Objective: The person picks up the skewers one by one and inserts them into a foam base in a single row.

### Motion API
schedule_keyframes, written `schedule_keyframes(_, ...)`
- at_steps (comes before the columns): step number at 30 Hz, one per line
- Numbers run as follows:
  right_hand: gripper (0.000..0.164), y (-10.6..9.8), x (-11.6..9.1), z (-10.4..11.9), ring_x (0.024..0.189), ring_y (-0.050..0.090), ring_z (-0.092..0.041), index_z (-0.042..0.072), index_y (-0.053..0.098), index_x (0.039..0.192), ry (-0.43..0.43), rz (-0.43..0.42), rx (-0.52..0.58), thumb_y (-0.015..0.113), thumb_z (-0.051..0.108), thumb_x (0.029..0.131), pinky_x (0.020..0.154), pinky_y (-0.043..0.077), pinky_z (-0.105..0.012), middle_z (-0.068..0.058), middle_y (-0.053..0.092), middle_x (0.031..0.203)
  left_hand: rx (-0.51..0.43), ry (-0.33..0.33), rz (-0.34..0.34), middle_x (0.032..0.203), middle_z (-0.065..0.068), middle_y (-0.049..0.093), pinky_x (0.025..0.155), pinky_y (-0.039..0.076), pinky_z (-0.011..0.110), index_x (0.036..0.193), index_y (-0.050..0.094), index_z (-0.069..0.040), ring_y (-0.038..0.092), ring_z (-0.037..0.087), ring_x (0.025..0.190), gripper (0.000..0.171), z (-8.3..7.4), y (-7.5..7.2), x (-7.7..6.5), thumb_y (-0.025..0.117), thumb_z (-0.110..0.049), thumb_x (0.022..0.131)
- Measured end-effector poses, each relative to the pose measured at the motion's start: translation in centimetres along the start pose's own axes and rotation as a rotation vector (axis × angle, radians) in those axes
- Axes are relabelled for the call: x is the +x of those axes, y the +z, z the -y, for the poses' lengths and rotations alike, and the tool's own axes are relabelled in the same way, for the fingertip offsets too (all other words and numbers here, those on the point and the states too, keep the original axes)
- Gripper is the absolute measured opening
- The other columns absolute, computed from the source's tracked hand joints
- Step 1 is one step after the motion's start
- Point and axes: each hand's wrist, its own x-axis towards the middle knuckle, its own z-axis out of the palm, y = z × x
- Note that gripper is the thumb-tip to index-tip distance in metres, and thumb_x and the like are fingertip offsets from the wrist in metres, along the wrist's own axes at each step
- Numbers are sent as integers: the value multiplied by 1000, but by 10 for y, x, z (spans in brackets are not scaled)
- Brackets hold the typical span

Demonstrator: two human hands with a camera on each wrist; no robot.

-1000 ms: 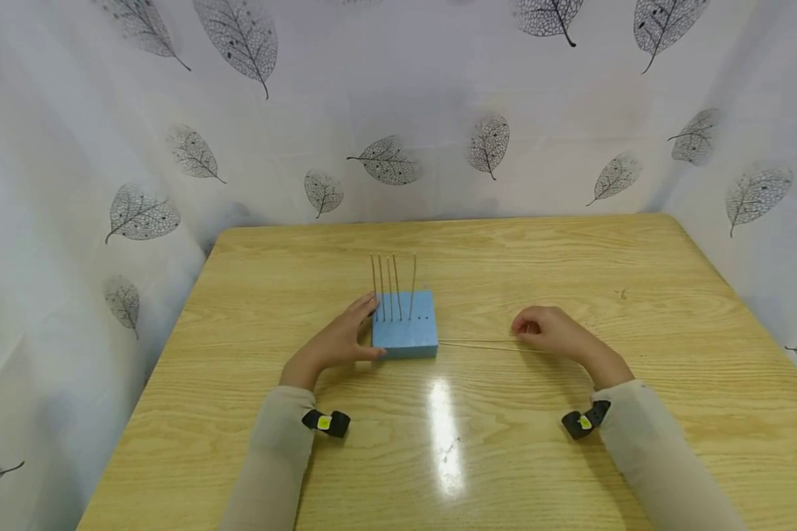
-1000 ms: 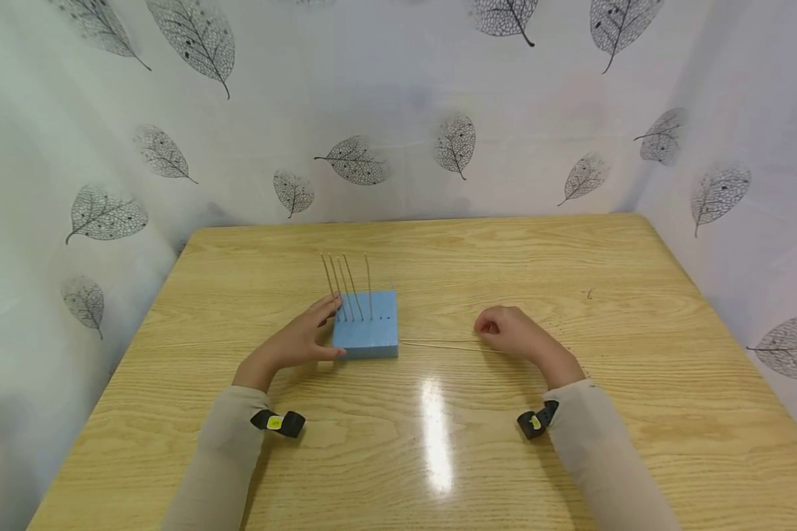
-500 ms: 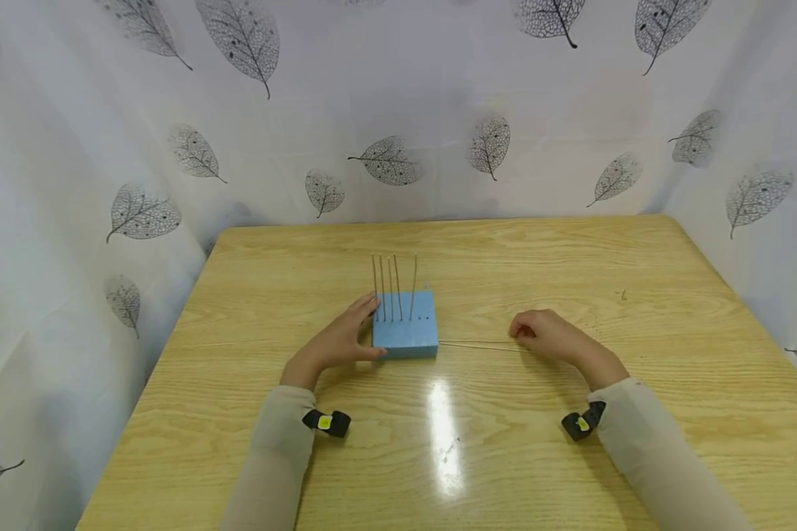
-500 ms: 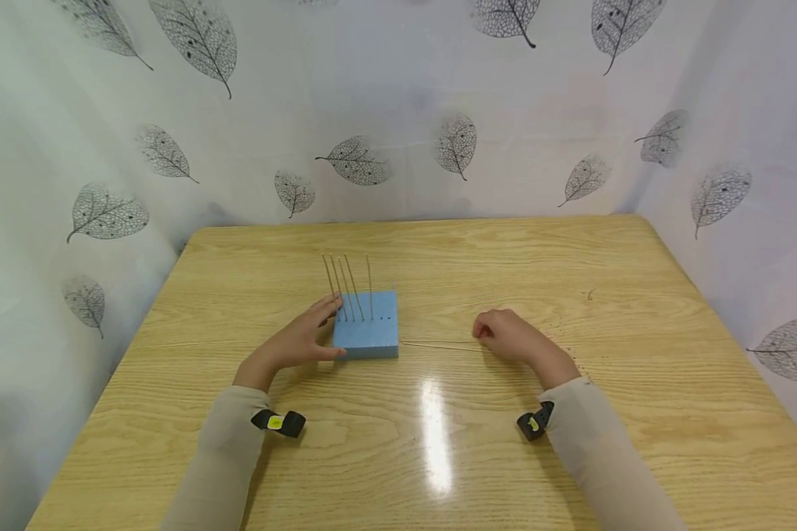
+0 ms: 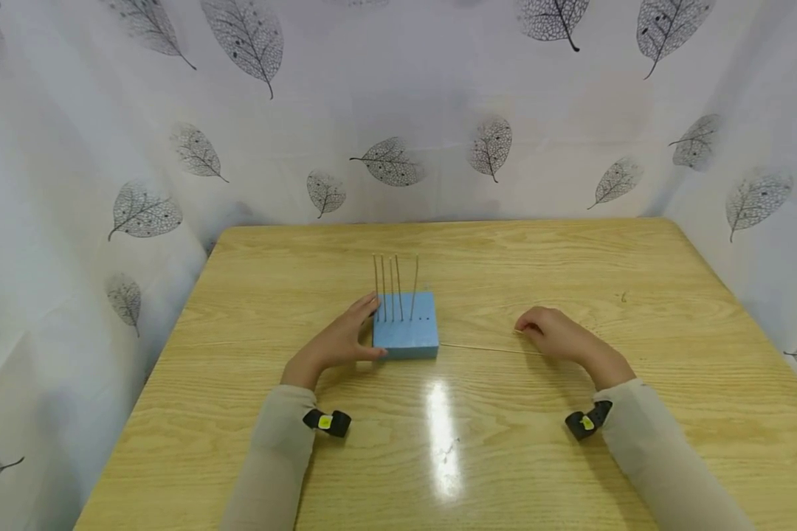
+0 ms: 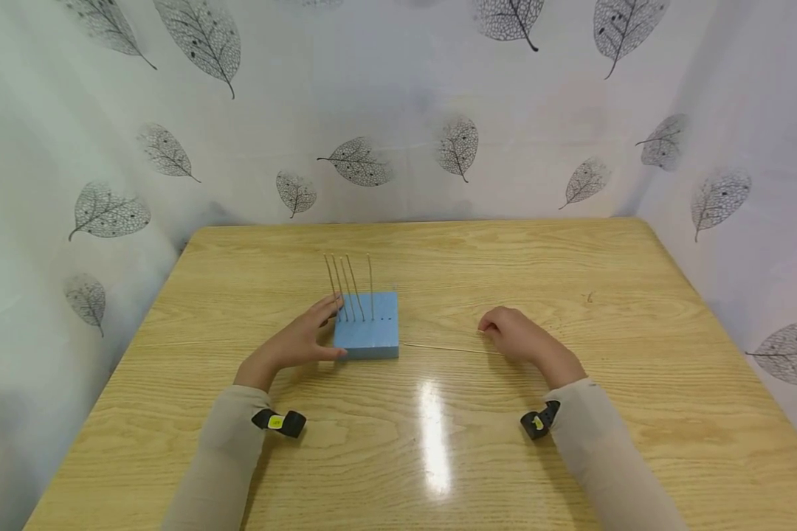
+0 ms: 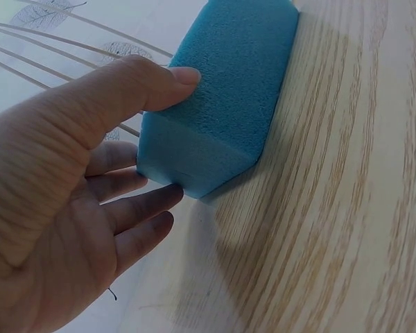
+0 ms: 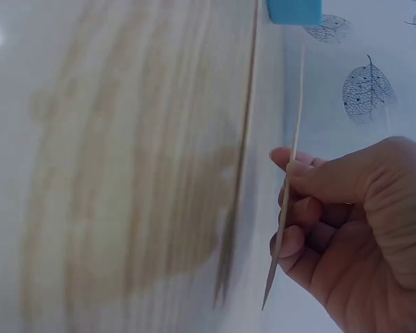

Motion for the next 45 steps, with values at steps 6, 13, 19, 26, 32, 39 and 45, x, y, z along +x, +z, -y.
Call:
schedule_keyframes(6, 12, -6, -1, 4, 86, 62, -34, -7, 65, 95, -38, -73, -12, 54, -7, 90, 73, 53, -45, -17, 64, 91, -8, -4, 4, 158, 14, 8, 114, 19, 48, 150, 17, -2, 10, 31, 144, 95, 0, 0, 0, 76, -26, 81)
schedule_keyframes(13, 7, -8, 1, 8, 77, 58, -23, -6, 63, 93, -75, -214, 26, 56, -5, 90, 66, 51, -34, -13, 62, 88, -14, -20, 16, 158, 11, 5, 114, 19, 48, 151, 16, -2, 9, 30, 144, 95, 0, 0, -1, 76, -27, 81)
schedule_keyframes(19, 3, -7, 4, 7, 64, 44, -7, -2, 60, 88, -115, -373, 64, 60, 0, 90, 54, 40, -23, -4, 57, 77, -23, -19, 15, 159, 10, 5, 114, 19, 48, 151, 16, -2, 9, 30, 144, 94, 0, 0, -1, 75, -26, 81)
schedule_keyframes(26, 8, -7, 7, 10, 59, 56, -10, 2, 59, 88, -195, -440, 127, 61, -6, 87, 50, 45, -21, -2, 60, 70, -27, -25, 16, 159, 10, 5, 113, 19, 48, 151, 16, -4, 9, 30, 144, 94, -1, 0, -2, 75, -26, 82)
schedule_keyframes(32, 5, -8, 11, 17, 65, 65, -19, 1, 59, 90, -179, -418, 167, 61, -3, 89, 55, 52, -21, -5, 64, 75, -25, -20, 15, 159, 11, 5, 113, 19, 49, 151, 16, -4, 9, 30, 144, 94, 0, 0, -1, 75, -27, 82)
schedule_keyframes(39, 5, -7, 19, 28, 66, 66, -21, 0, 59, 91, -222, -414, 214, 61, -3, 89, 58, 54, -21, -7, 65, 77, -24, -20, 14, 159, 10, 5, 113, 19, 49, 151, 16, -4, 9, 30, 144, 94, 0, 1, -1, 75, -27, 82)
schedule_keyframes(45, 4, -7, 29, 39, 68, 66, -27, 0, 59, 91, -241, -400, 232, 61, -2, 89, 60, 54, -22, -7, 65, 78, -19, -23, 13, 159, 9, 5, 114, 19, 48, 151, 16, -3, 9, 29, 144, 94, 0, 0, -1, 75, -27, 82)
